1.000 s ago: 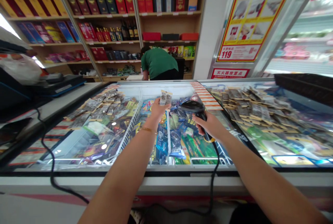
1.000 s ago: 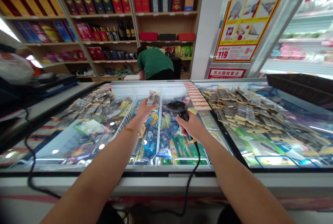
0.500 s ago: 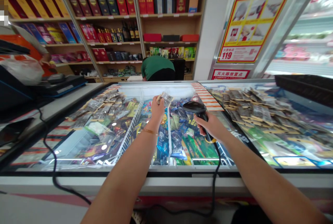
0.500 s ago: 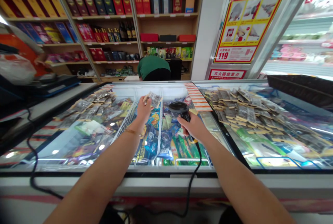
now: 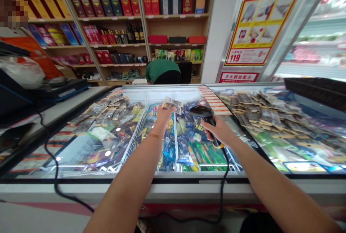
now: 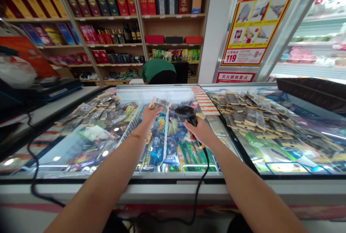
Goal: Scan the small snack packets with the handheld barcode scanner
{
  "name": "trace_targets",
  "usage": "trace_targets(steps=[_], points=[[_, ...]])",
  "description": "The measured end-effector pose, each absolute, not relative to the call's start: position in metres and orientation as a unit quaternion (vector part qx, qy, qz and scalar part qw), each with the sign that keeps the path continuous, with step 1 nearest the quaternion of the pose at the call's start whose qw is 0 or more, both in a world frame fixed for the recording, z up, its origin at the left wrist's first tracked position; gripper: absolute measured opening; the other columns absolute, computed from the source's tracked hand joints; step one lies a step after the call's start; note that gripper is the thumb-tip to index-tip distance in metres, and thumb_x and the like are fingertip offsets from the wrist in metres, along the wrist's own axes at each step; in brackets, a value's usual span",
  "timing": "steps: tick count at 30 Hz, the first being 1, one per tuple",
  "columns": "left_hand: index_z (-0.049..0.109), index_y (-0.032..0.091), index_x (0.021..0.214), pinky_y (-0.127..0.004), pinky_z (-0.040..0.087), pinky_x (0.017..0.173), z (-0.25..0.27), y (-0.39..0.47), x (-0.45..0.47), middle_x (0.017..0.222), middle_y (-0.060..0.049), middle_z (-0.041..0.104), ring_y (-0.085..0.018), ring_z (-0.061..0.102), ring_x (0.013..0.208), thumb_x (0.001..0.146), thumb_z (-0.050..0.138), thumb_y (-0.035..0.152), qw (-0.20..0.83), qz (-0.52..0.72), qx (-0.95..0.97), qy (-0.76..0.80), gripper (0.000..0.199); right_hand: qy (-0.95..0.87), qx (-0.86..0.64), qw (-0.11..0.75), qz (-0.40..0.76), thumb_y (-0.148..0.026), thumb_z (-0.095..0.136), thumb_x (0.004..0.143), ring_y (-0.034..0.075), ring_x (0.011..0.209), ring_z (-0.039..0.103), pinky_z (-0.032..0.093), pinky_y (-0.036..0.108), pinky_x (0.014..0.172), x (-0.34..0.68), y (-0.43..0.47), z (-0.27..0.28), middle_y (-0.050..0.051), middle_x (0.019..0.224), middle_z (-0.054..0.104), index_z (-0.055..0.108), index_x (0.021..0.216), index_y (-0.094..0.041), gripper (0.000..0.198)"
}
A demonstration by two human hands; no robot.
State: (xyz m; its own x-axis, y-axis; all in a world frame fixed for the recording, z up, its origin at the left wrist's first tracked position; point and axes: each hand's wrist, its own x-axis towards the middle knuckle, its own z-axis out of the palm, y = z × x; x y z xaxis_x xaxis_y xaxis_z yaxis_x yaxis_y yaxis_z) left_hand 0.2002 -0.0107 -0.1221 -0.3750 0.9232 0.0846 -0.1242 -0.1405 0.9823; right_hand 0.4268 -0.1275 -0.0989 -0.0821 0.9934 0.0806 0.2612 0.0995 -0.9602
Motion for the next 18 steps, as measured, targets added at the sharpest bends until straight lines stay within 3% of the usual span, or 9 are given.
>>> trace_targets(steps=[11, 18], points=[[0.066, 0.019, 0.083, -0.036, 0.056, 0.08, -0.1151, -0.0193, 0.1925, 0.082, -0.002, 0.072, -0.017, 0.068, 0.079, 0.056, 0.089, 0.035, 0.507, 0.64, 0.392, 0.423, 0.039, -0.625, -0.517, 0.42, 0.407, -0.048, 0.068, 0.083, 0.012, 0.04, 0.055, 0.043, 0.024, 0.039, 0.4261, -0.13, -0.0962, -0.004, 0.059, 0.057, 0.054, 0.094, -0.02, 0.033], [0.067, 0.018, 0.082, -0.035, 0.059, 0.075, -0.1192, -0.0159, 0.1935, 0.082, -0.002, 0.072, -0.017, 0.067, 0.076, 0.048, 0.093, 0.043, 0.497, 0.645, 0.4, 0.421, 0.05, -0.642, -0.514, 0.411, 0.392, -0.049, 0.065, 0.086, 0.014, 0.041, 0.056, 0.044, 0.025, 0.042, 0.4288, -0.1296, -0.099, -0.004, 0.057, 0.059, 0.057, 0.099, -0.019, 0.034]])
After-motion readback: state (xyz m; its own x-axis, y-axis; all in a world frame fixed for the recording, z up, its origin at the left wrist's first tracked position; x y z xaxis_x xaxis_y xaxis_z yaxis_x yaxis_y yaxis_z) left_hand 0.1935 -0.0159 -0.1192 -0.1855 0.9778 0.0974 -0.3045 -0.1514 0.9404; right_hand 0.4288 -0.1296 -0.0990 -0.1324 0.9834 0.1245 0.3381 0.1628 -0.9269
